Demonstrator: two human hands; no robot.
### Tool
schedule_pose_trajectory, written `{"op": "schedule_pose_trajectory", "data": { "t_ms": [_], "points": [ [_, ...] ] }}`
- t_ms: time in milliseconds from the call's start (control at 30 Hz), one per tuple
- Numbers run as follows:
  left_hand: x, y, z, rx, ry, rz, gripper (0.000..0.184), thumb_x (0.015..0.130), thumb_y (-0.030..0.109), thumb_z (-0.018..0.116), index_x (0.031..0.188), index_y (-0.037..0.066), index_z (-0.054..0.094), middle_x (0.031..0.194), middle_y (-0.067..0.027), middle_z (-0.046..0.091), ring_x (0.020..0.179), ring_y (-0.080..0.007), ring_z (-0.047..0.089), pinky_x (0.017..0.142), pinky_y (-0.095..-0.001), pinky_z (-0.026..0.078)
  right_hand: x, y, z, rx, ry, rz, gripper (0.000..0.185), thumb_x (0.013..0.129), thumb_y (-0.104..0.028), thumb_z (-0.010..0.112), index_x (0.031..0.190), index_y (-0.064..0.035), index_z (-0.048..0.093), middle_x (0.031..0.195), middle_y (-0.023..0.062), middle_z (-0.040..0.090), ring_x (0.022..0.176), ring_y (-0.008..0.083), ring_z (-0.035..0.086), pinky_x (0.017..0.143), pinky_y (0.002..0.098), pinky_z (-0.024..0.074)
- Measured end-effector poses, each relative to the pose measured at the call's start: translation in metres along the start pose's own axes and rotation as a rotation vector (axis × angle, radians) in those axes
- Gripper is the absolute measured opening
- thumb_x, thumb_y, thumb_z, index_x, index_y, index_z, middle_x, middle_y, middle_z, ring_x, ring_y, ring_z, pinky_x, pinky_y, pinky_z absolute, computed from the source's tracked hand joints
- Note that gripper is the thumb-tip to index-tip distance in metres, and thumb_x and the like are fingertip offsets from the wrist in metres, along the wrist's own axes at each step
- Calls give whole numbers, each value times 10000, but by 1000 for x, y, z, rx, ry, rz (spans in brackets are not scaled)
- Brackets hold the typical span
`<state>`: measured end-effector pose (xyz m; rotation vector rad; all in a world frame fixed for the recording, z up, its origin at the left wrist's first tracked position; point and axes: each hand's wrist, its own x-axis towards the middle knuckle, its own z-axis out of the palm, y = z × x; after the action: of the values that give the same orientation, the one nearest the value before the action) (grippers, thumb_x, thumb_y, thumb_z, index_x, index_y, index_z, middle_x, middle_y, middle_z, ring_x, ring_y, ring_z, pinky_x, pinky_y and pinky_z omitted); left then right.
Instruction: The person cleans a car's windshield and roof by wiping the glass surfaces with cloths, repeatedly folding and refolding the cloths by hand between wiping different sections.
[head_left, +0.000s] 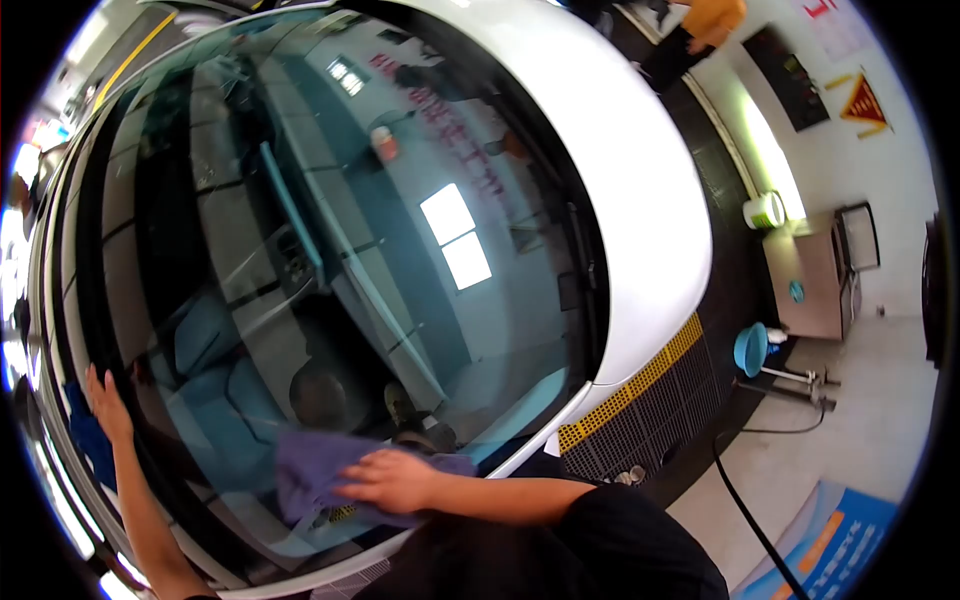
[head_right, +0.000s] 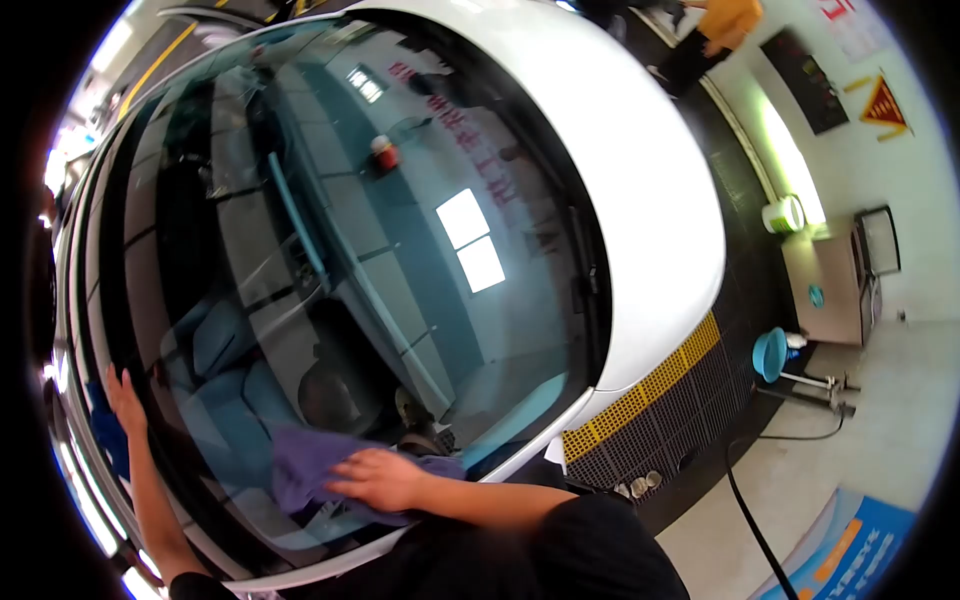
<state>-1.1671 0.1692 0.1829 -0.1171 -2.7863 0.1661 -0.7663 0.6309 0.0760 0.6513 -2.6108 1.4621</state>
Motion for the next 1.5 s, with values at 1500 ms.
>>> {"op": "schedule_pose_trajectory", "data": {
  "t_ms": [1500],
  "points": [
    [-18,4,-51,53,-163,50,515,1050,232,407,1470,-53,319,1492,-266,372,1358,-394,384,1117,-439,335,-145,383,-237,-606,414,849,875,807,-575,624,1519,-165,322,1556,259,241,1386,503,270,1123,576,235]
  ]
}}
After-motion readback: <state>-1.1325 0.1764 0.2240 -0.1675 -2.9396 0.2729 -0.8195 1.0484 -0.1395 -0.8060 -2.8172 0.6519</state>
